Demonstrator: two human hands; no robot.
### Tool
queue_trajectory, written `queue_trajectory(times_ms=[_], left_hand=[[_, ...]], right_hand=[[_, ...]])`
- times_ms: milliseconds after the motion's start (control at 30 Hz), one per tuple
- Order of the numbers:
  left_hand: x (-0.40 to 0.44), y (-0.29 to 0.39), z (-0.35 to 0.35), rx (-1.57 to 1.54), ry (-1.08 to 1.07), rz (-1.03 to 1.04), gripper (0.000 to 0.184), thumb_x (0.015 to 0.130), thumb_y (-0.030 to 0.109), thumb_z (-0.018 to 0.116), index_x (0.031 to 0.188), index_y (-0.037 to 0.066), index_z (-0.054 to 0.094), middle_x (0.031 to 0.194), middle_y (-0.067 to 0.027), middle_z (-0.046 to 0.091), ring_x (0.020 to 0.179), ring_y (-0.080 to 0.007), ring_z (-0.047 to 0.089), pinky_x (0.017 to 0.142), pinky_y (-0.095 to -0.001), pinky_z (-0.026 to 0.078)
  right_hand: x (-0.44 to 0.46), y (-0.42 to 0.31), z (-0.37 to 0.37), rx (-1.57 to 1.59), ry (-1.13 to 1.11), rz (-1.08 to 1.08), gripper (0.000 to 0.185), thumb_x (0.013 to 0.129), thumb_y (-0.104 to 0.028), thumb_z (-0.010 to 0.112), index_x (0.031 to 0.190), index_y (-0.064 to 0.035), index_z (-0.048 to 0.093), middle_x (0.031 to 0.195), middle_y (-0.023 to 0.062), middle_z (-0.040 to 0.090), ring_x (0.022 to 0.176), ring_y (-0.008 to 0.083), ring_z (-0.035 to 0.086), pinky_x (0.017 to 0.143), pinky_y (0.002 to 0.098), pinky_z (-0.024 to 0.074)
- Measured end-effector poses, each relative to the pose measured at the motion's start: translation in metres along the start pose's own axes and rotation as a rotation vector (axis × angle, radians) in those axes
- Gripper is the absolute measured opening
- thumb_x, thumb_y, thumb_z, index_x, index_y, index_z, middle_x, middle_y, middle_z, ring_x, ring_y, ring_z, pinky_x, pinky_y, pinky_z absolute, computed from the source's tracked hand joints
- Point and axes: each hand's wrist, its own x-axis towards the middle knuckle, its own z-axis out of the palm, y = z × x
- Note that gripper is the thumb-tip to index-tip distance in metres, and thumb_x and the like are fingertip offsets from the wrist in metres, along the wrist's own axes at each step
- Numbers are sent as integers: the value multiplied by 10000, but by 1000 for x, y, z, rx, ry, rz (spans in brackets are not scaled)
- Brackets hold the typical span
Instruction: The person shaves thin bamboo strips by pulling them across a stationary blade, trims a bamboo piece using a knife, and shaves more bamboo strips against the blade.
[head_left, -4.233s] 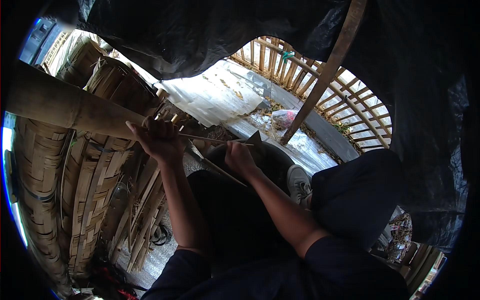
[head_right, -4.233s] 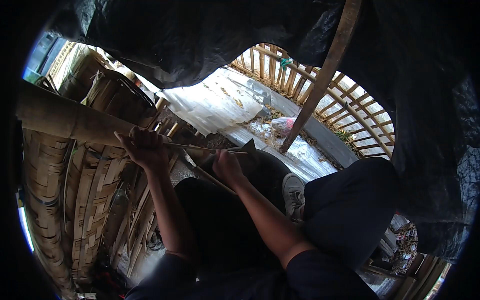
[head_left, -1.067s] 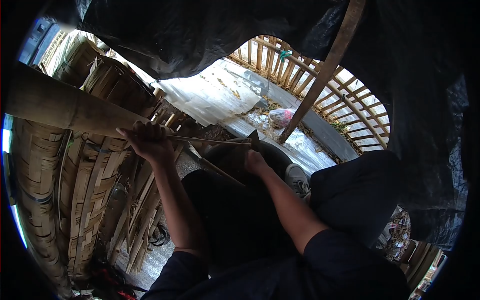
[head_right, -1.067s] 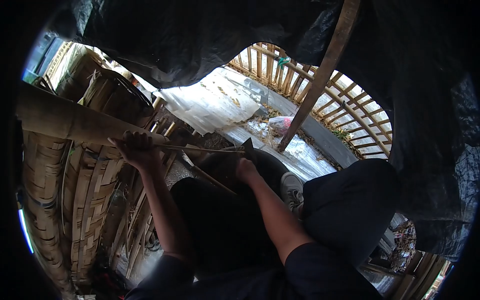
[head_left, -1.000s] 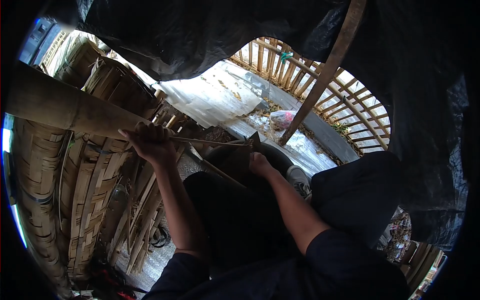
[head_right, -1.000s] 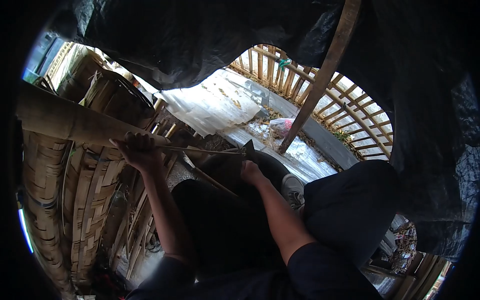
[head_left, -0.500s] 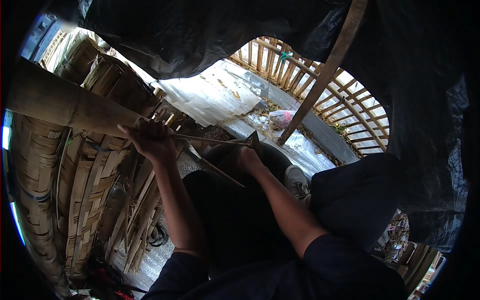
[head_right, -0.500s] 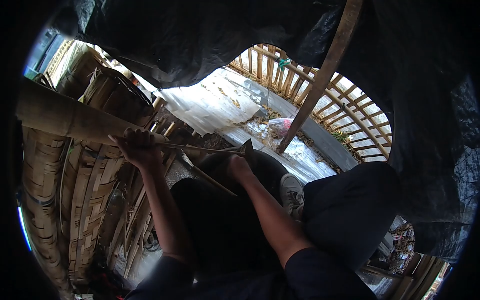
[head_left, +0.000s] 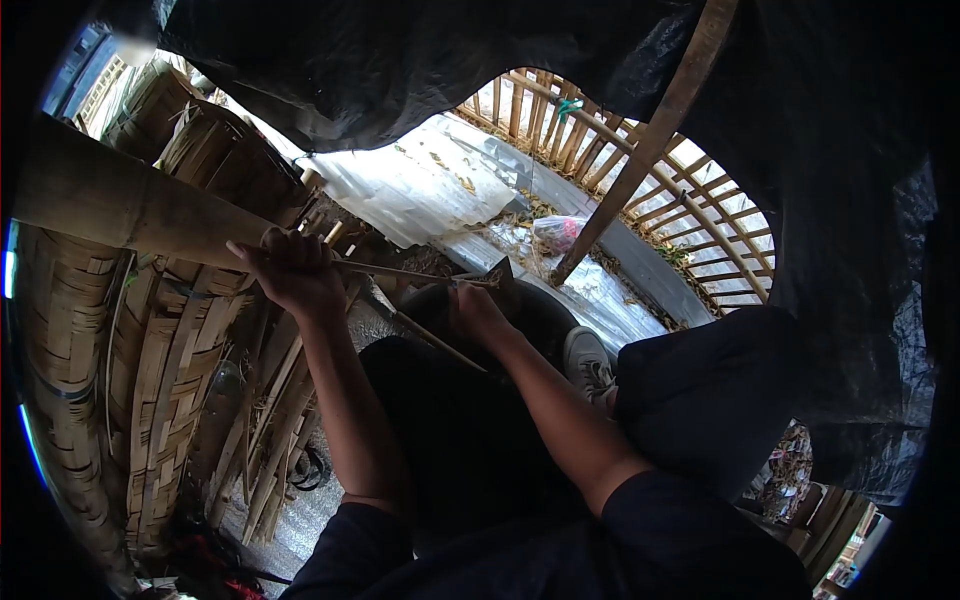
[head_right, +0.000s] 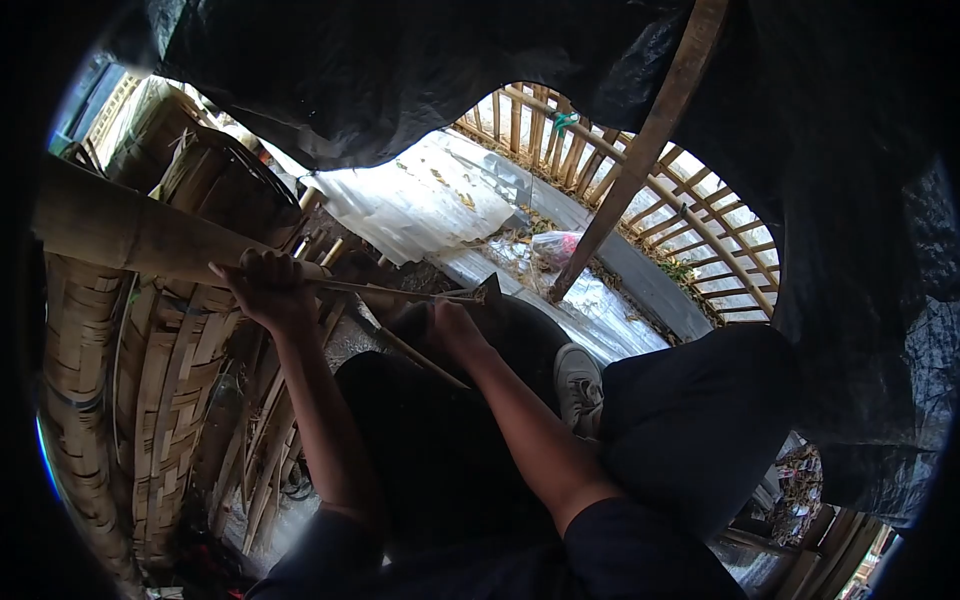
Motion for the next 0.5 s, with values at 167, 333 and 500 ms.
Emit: queue_trajectory(times_ms=[167,333,500], left_hand=[[-1,3,4,-3,15,-11,564,935,601,328,577,173,247,482,55,136,437,-80,76,405,-262,100],[0,2,0,-21,-23,-19,555,932,602,338,591,169,268,486,56,141,436,-78,85,404,-265,106],[-1,3,-1,-21,22,-26,554,928,606,347,593,170,280,489,57,159,438,-76,98,405,-265,112]], right_hand=[[-16,120,39,-272,-91,317,258,924,-151,411,886,39,581,901,265,628,838,444,608,761,496,494],[-16,90,43,-189,2,301,289,925,-163,392,904,34,602,898,263,629,862,433,613,787,482,499],[-4,57,9,-22,27,132,330,932,-194,374,925,37,610,927,271,625,870,424,618,801,473,500]])
